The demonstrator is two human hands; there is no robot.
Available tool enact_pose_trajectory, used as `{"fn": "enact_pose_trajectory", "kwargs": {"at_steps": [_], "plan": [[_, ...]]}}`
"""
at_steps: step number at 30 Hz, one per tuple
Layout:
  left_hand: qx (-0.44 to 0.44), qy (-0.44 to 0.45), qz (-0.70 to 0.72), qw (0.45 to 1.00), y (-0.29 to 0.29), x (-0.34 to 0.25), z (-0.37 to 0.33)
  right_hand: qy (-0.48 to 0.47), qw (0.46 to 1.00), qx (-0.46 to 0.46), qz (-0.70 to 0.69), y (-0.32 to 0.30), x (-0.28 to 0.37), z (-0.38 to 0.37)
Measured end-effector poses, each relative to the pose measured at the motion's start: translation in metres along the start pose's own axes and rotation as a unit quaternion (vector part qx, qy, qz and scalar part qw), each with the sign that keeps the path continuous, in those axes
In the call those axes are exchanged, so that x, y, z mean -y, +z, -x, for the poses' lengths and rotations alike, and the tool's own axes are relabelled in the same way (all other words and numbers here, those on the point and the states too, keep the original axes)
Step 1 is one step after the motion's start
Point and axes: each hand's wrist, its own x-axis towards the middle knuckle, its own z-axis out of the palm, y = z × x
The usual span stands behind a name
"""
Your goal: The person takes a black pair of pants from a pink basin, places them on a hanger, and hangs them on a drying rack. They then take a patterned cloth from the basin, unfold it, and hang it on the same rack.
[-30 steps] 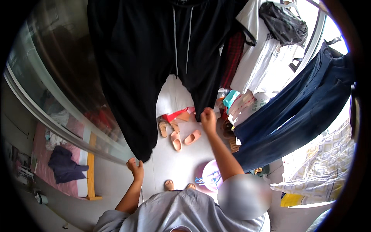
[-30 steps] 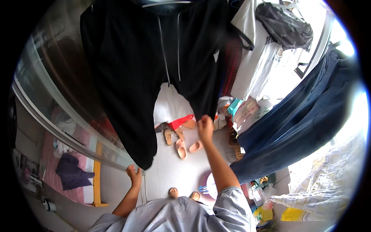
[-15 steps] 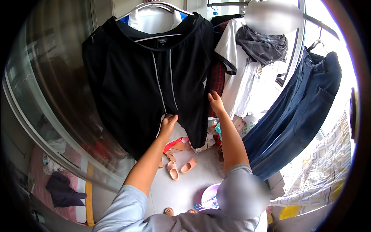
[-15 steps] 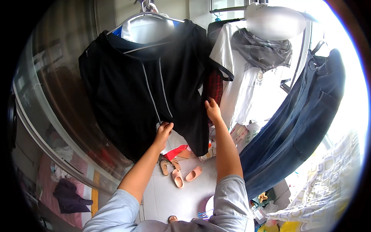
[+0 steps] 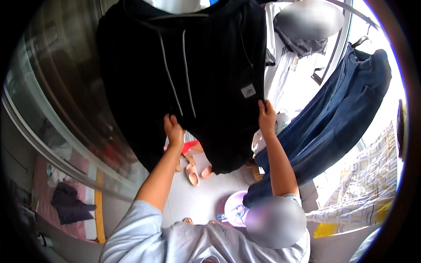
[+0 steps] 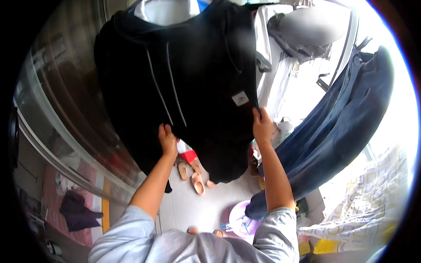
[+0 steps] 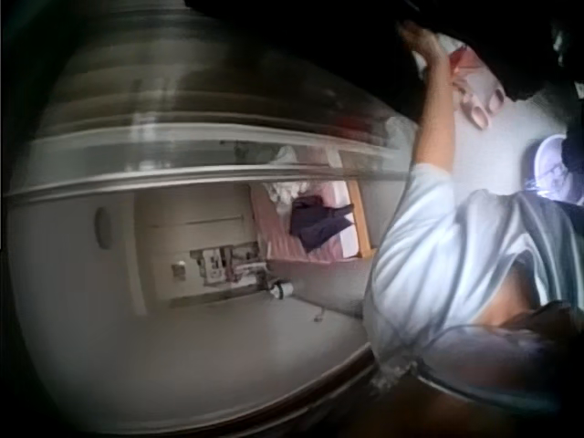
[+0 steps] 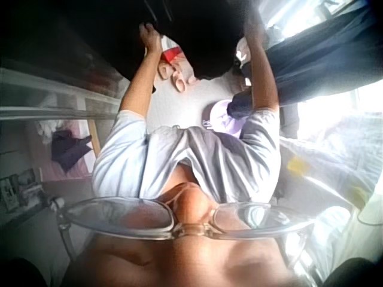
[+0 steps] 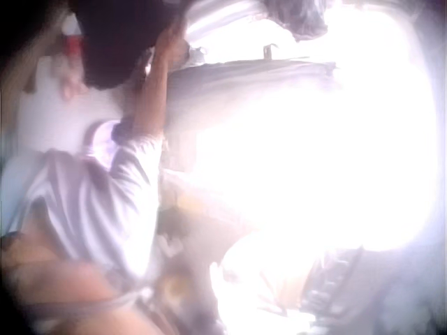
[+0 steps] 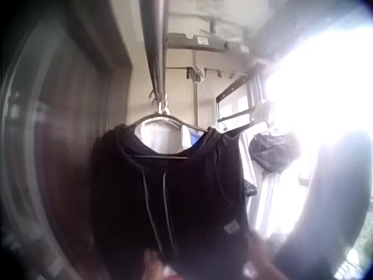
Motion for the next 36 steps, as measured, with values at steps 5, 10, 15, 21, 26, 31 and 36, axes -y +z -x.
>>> {"fn": "enact_pose_trajectory", "kwargs": {"at_steps": [5,10,15,21,26,31,36], "plan": [[0.121,-0.018,0.023,0.992,-0.022,0.06,0.011,0.049,0.96,0.152,-0.23,0.0,0.009,0.023],[0.342,-0.11,-0.086,0.929,-0.008,0.09,0.047,0.193,0.904,0.352,-0.148,-0.012,-0.005,0.099],[0.25,-0.153,0.026,0.956,-0.015,0.112,0.048,0.275,0.917,0.188,-0.219,-0.021,-0.044,0.116],[0.225,-0.05,-0.077,0.97,-0.006,0.122,0.077,0.169,0.964,0.069,-0.195,0.002,-0.043,0.157],[0.167,-0.021,-0.206,0.964,-0.025,0.139,0.091,0.357,0.92,0.107,-0.121,-0.022,-0.066,0.155],[0.303,-0.086,-0.077,0.946,-0.028,0.119,0.091,0.266,0.928,0.206,-0.158,-0.021,-0.034,0.154],[0.372,-0.133,-0.006,0.919,-0.035,0.116,0.102,-0.205,0.975,-0.086,-0.027,-0.031,0.073,0.125]]}}
